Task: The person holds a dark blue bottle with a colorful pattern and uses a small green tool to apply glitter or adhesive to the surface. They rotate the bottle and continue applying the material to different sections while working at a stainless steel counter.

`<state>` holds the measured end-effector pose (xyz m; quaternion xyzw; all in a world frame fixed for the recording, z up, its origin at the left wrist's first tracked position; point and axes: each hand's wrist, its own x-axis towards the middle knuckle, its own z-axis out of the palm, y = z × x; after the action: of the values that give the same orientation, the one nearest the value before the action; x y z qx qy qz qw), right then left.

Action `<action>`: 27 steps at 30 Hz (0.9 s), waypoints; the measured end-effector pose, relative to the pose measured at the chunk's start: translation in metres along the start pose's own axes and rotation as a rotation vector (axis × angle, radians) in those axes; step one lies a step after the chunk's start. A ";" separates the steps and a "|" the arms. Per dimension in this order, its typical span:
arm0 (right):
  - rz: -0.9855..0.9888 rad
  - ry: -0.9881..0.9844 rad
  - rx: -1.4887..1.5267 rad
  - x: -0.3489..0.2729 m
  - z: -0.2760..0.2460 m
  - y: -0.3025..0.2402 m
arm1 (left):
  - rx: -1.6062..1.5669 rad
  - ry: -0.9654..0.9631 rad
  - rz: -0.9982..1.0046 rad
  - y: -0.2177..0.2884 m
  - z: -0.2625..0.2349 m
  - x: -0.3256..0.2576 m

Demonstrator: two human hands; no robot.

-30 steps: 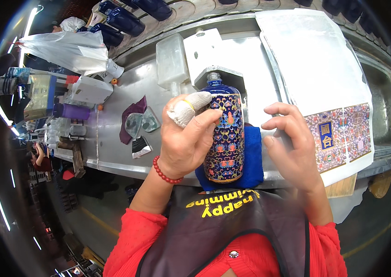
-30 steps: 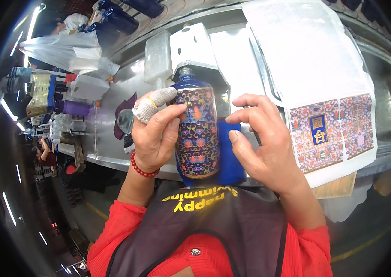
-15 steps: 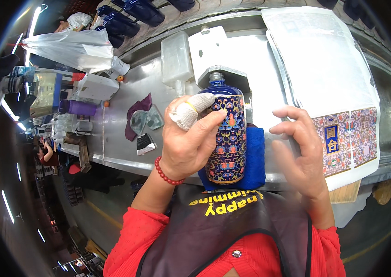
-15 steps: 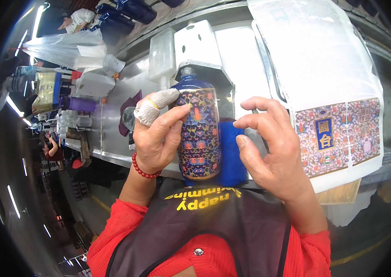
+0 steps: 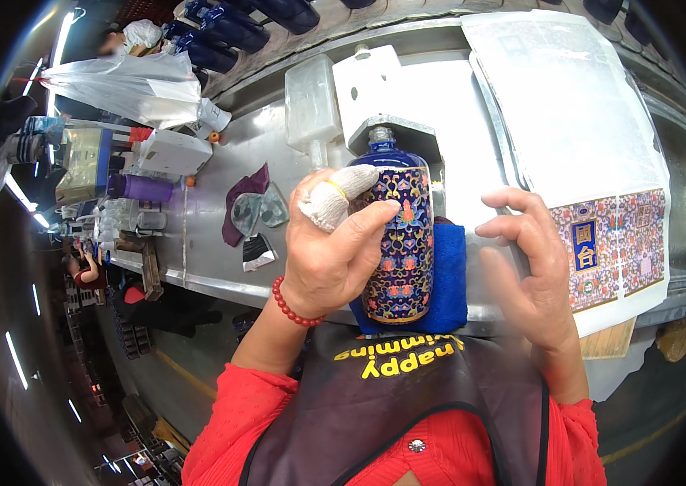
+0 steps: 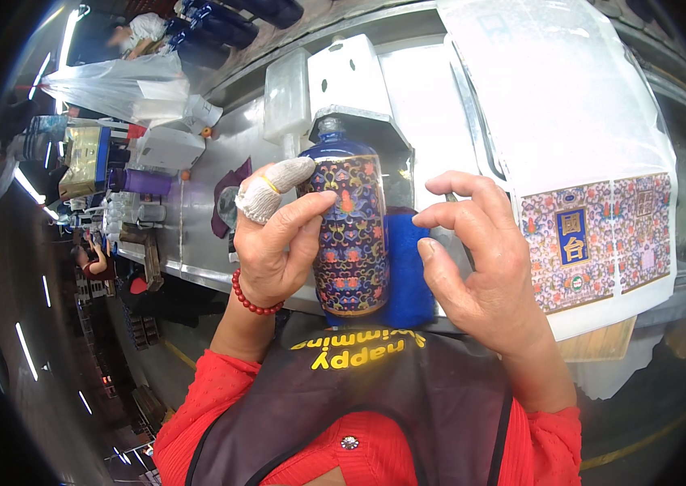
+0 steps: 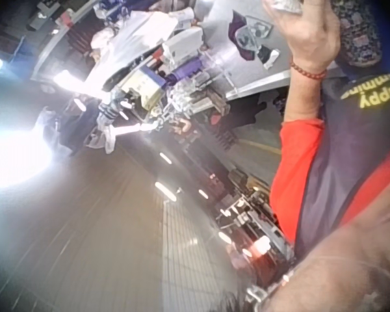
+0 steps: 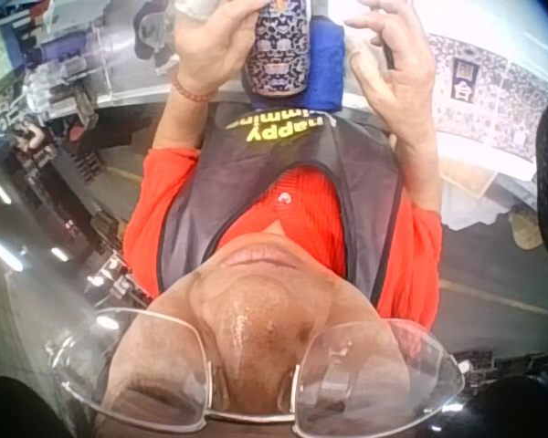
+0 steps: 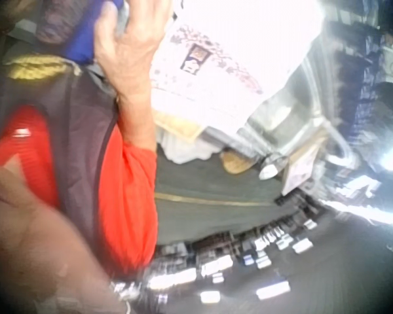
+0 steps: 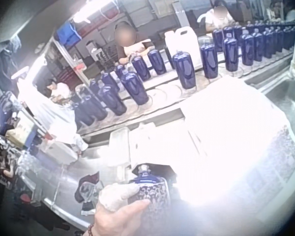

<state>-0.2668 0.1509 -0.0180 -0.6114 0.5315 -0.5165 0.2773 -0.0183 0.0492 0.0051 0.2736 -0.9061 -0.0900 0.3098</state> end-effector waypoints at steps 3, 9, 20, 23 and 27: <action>-0.015 0.001 -0.013 0.000 -0.001 0.000 | -0.070 0.026 -0.058 0.001 0.000 0.000; 0.017 0.035 0.043 0.000 -0.002 0.000 | -0.046 0.039 -0.133 -0.010 -0.003 0.013; 0.224 0.079 0.436 0.008 -0.002 -0.004 | -0.269 -0.041 -0.254 -0.020 -0.011 0.025; 0.247 0.058 0.466 0.014 -0.002 -0.007 | -0.221 -0.008 -0.220 -0.021 -0.010 0.029; 0.269 0.059 0.496 0.020 -0.001 -0.011 | -0.208 -0.077 -0.197 -0.021 -0.011 0.030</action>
<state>-0.2653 0.1356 -0.0010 -0.4337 0.4730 -0.6068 0.4690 -0.0220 0.0151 0.0216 0.3239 -0.8719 -0.2238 0.2911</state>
